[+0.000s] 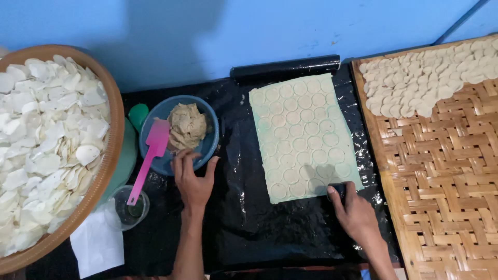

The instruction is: Cutting out circular pieces of dough and placing them on a tray for drying.

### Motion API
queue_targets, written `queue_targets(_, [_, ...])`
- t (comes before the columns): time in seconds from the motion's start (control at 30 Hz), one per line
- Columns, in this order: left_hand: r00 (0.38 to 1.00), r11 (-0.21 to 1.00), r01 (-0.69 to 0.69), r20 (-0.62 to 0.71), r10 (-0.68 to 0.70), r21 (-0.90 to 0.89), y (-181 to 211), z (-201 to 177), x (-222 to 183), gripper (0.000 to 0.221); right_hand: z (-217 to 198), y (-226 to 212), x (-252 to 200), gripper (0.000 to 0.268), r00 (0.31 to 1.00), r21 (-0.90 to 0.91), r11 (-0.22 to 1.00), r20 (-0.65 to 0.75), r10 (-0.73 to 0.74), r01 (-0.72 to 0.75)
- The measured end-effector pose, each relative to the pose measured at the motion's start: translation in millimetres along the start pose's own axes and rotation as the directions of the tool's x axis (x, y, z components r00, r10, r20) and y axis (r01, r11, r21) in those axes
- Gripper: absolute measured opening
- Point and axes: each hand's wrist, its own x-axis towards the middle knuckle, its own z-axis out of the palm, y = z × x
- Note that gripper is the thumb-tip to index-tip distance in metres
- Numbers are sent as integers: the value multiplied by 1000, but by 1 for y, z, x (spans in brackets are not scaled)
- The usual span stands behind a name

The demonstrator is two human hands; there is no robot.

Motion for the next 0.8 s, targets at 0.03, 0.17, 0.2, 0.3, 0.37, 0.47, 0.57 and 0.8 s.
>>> queue_targets(0.03, [1000,1000,-1,3,1,-6,12,-2,3,33,-5,-4,-2,50,1000,-2,1000,-3,6,-6])
queue_targets(0.17, [998,999,46,-48,-45,20,26,23,-18,19,-5,3,0,53,990,78,995,-126,68,-58])
queue_targets(0.2, [993,990,115,18,-114,-79,19,39,-32,16,0,10,3,53,974,84,996,-226,23,-4])
queue_targets(0.3, [974,969,181,163,-154,-168,26,78,-18,16,13,26,12,55,903,15,996,-424,-73,88])
queue_targets(0.37, [942,949,267,254,-220,-166,9,120,-2,24,18,29,17,55,891,13,997,-449,-61,75])
queue_targets(0.47, [888,911,375,350,-299,-173,-24,185,8,40,6,-1,5,54,923,108,989,-361,130,-97])
queue_targets(0.57, [878,894,406,354,-322,-192,-51,239,18,43,12,-13,-3,59,929,215,958,-278,244,-188])
queue_targets(0.8, [694,781,623,494,-524,-48,-52,271,32,50,52,4,-8,63,914,298,952,-365,177,-66])
